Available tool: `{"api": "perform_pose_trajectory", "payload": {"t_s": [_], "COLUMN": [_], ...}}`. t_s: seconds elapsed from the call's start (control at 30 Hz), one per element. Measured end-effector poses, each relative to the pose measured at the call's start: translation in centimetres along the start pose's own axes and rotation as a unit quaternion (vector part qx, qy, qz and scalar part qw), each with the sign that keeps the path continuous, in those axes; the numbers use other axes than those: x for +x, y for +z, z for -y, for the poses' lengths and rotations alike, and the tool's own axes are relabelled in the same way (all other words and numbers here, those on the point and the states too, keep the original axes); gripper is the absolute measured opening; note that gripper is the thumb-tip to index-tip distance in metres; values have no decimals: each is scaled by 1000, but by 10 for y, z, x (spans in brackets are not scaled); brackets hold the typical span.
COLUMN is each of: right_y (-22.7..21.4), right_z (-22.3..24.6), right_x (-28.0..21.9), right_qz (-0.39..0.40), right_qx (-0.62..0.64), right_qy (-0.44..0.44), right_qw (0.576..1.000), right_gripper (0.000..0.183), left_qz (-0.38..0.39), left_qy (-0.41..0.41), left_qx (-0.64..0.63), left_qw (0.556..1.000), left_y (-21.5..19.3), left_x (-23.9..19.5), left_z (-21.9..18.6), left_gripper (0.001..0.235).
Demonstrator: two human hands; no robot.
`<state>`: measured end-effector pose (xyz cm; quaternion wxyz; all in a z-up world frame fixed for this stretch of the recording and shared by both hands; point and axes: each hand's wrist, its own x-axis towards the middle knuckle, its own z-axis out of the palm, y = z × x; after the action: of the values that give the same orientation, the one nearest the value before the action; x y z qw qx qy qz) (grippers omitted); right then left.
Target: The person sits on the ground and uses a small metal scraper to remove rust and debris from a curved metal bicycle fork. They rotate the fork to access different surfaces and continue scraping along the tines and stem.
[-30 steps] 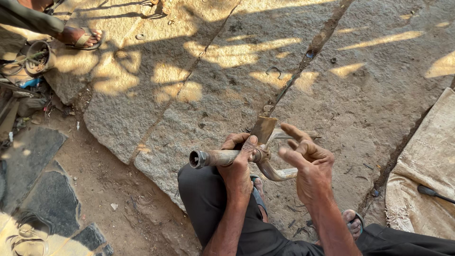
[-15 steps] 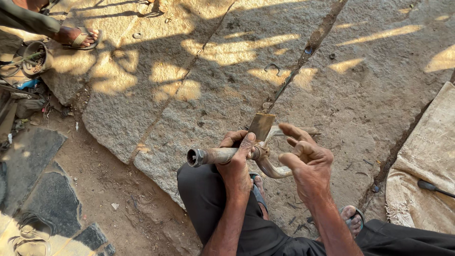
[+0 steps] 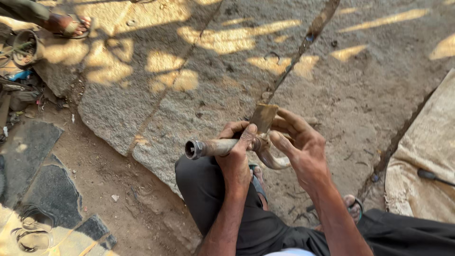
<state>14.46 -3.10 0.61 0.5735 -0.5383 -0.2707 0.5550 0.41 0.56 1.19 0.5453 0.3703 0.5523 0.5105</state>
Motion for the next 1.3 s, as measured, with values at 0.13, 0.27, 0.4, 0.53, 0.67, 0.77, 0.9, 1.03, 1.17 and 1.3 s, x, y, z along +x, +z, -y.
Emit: {"api": "perform_pose_trajectory", "payload": {"t_s": [0.13, 0.27, 0.4, 0.53, 0.67, 0.77, 0.9, 1.03, 1.17, 1.3], "right_y": [9, -16, -47, -32, -9, -7, -11, -11, -20, -19], "right_z": [-7, -17, -31, -59, -73, -68, -68, -82, -94, -92], "right_x": [10, -3, -35, -54, -61, -56, -55, -53, -53, -45], "right_qz": [7, -87, -130, -103, -73, -18, 8, -5, -13, -38], "right_qx": [178, -28, -308, -399, -353, -327, -338, -323, -348, -367], "right_qy": [-12, -166, -254, -266, -273, -273, -268, -260, -259, -261], "right_qw": [984, 982, 907, 872, 892, 905, 902, 910, 901, 892], "right_gripper": [42, 16, 15, 22, 31, 40, 44, 43, 42, 45], "left_qz": [33, 50, 3, -40, -33, -56, -43, -34, -32, -23], "left_qy": [36, 30, 19, 15, 15, 8, 19, 24, 25, 42], "left_qx": [20, -115, -249, -245, -236, -226, -223, -213, -213, -224], "left_qw": [999, 992, 968, 969, 971, 972, 974, 976, 976, 973], "left_y": [-1, -2, -3, 0, 6, 8, 3, 3, 1, 4], "left_x": [-4, -3, 4, 5, 0, 3, 4, 4, 2, 3], "left_z": [0, 9, 14, 16, 17, 13, 12, 13, 16, 13], "left_gripper": [13, 23, 35, 32, 27, 27, 32, 33, 34, 34]}}
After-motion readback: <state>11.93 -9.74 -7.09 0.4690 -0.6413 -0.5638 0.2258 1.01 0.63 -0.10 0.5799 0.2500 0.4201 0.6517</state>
